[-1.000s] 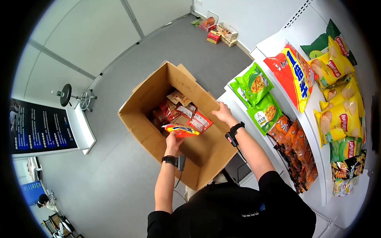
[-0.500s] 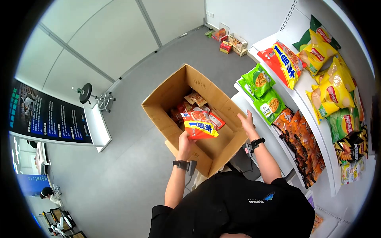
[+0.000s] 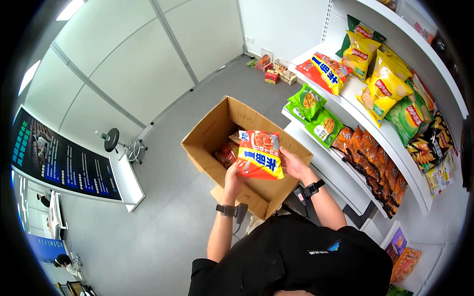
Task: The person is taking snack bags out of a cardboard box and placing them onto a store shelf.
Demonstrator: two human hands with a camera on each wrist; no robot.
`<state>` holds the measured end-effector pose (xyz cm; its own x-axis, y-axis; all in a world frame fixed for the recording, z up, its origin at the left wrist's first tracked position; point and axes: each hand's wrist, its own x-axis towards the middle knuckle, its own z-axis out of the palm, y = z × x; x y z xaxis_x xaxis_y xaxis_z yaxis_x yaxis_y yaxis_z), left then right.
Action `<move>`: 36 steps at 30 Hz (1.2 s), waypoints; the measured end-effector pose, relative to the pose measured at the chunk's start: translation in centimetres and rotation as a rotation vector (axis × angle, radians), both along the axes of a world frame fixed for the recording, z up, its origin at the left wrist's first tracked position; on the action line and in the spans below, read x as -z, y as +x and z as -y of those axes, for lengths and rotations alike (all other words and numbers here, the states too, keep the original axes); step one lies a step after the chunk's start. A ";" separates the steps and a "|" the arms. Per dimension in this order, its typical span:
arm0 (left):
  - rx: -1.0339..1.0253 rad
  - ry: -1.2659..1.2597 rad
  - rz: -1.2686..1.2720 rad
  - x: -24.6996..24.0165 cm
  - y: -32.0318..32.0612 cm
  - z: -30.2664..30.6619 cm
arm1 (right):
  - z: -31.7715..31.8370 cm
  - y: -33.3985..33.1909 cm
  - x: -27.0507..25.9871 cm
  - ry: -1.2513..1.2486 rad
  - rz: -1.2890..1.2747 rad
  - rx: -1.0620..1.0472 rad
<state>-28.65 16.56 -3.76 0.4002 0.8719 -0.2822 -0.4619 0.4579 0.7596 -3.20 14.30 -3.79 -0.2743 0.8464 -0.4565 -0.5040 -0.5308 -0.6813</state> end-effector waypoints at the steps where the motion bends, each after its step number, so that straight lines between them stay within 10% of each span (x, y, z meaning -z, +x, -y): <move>1: 0.026 0.008 0.012 -0.1 -0.1 0.4 | 0.5 -0.2 -0.2 0.022 0.015 -0.034; 36: -0.073 -0.029 0.000 0.1 5.9 4.7 | 4.9 -0.6 -0.6 0.058 0.095 0.091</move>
